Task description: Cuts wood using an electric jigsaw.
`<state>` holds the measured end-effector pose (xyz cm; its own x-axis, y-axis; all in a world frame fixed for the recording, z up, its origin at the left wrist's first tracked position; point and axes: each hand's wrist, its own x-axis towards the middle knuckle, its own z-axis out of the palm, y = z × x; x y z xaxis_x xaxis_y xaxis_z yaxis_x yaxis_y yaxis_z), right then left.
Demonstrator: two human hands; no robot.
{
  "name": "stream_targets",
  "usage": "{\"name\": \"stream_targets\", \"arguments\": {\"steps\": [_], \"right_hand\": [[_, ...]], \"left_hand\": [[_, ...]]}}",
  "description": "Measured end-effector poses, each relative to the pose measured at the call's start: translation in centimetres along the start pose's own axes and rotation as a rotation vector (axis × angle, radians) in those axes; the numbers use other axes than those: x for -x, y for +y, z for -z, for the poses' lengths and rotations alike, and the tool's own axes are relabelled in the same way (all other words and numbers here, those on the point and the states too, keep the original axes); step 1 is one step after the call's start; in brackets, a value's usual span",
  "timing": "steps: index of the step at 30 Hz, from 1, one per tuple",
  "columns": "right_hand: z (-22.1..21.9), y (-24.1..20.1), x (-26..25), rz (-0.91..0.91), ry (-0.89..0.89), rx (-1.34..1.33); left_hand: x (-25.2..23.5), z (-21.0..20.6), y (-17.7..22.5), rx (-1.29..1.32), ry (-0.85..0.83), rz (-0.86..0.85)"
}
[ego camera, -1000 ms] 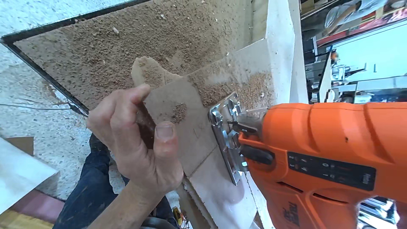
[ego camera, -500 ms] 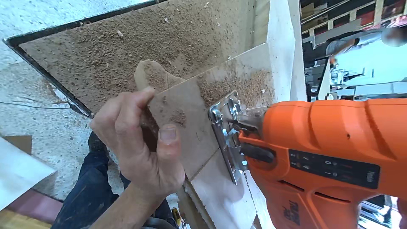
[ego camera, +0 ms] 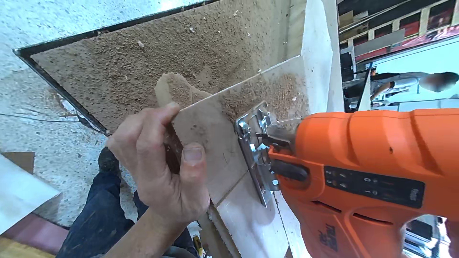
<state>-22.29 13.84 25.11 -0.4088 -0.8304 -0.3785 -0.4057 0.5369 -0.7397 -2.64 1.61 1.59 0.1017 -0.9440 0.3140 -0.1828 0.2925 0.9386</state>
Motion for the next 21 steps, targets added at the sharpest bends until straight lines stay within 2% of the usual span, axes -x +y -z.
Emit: {"name": "stream_targets", "arguments": {"steps": [6, 8, 9, 10, 12, 15, 17, 19, 21], "right_hand": [[-0.8, -0.4, -0.5, 0.020, 0.061, 0.009], [1.0, 0.6, 0.0, 0.029, 0.056, -0.012], [3.8, 1.3, 0.4, 0.020, -0.082, 0.006], [4.3, 1.5, 0.8, 0.005, -0.047, 0.016], [1.9, 0.8, 0.5, -0.026, 0.150, 0.040], [2.7, 0.3, 0.0, -0.042, 0.035, 0.076], [1.6, -0.4, -0.8, -0.044, 0.024, 0.038], [2.0, -0.5, -1.1, -0.027, -0.078, 0.020], [0.0, -1.2, -1.6, -0.013, -0.004, 0.013]], "left_hand": [[-0.1, -0.1, -0.1, 0.009, 0.005, -0.005], [-0.1, 0.0, -0.1, -0.004, 0.002, -0.003], [-0.1, 0.0, 0.0, -0.010, 0.001, -0.004], [-0.1, 0.0, 0.0, -0.018, 0.000, -0.003], [-0.1, 0.0, 0.0, -0.010, 0.001, 0.003], [0.0, 0.0, -0.1, 0.002, 0.002, 0.006], [0.0, 0.0, 0.0, 0.003, -0.001, 0.008], [-0.1, -0.1, 0.0, 0.013, -0.001, 0.007], [-0.1, -0.1, 0.1, 0.023, 0.007, 0.010]]}}
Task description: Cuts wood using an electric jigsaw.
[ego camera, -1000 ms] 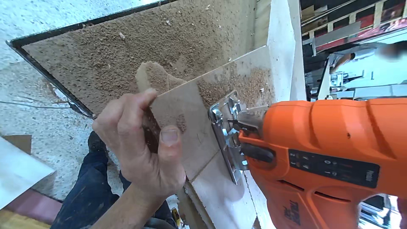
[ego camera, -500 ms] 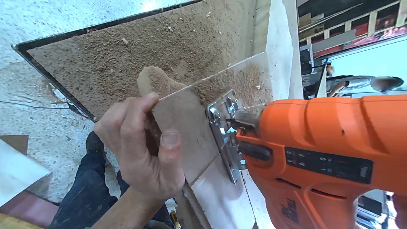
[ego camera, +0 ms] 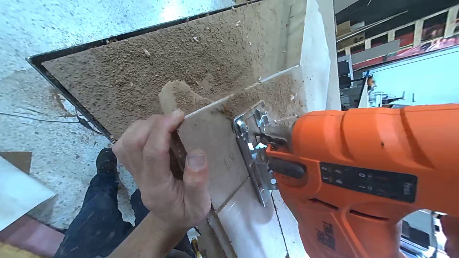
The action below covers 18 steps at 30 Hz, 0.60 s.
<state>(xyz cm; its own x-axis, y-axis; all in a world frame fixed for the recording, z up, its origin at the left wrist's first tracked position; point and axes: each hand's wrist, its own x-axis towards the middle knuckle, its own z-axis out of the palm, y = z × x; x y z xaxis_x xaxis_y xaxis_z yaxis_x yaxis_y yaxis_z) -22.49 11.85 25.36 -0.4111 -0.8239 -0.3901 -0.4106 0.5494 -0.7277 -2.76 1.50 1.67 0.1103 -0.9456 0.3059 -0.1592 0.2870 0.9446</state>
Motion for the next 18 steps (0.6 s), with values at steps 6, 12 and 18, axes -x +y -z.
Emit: {"name": "stream_targets", "arguments": {"steps": [6, 12, 18], "right_hand": [[-0.99, -0.67, -0.43, -0.002, 0.030, 0.037], [-0.53, -0.58, -0.55, 0.032, 0.032, 0.058], [-0.83, -0.81, -1.09, 0.022, 0.069, 0.039]], "left_hand": [[0.04, 0.02, 0.03, -0.025, -0.005, 0.001], [-0.02, -0.06, 0.01, -0.002, 0.001, -0.003], [-0.06, -0.03, 0.16, -0.003, -0.006, 0.005]]}}
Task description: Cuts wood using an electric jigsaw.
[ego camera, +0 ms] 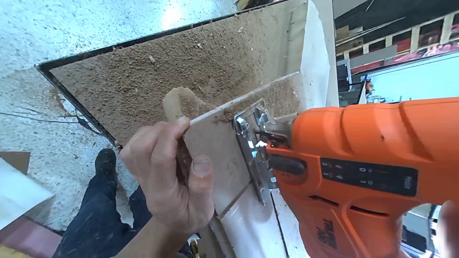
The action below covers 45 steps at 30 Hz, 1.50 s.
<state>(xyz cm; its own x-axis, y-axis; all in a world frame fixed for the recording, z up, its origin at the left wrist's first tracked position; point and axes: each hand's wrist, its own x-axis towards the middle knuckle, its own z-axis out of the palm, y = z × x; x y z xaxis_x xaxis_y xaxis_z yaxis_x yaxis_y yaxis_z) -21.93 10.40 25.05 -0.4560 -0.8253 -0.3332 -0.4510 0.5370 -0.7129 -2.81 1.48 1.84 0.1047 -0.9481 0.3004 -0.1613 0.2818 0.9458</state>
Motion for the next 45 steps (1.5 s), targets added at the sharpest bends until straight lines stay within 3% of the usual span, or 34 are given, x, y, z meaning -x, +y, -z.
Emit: {"name": "stream_targets", "arguments": {"steps": [10, 28, 41, 44, 45], "right_hand": [[-0.3, -1.2, -1.0, -0.017, -0.071, 0.030], [-1.7, -1.9, -1.9, 0.021, 0.057, -0.030], [-0.9, -2.2, -3.0, 0.005, -0.020, -0.013], [0.5, -2.0, -3.6, 0.021, -0.143, 0.000], [-0.9, -2.5, -3.8, 0.008, -0.035, 0.001]], "left_hand": [[0.0, -0.1, -0.1, 0.011, 0.001, 0.011], [0.2, -0.2, -0.4, 0.012, -0.011, 0.036], [0.3, -0.6, -0.4, 0.045, -0.008, 0.071], [0.3, -0.6, -0.5, 0.058, -0.004, 0.068], [0.3, -0.6, -0.5, 0.054, -0.005, 0.068]]}}
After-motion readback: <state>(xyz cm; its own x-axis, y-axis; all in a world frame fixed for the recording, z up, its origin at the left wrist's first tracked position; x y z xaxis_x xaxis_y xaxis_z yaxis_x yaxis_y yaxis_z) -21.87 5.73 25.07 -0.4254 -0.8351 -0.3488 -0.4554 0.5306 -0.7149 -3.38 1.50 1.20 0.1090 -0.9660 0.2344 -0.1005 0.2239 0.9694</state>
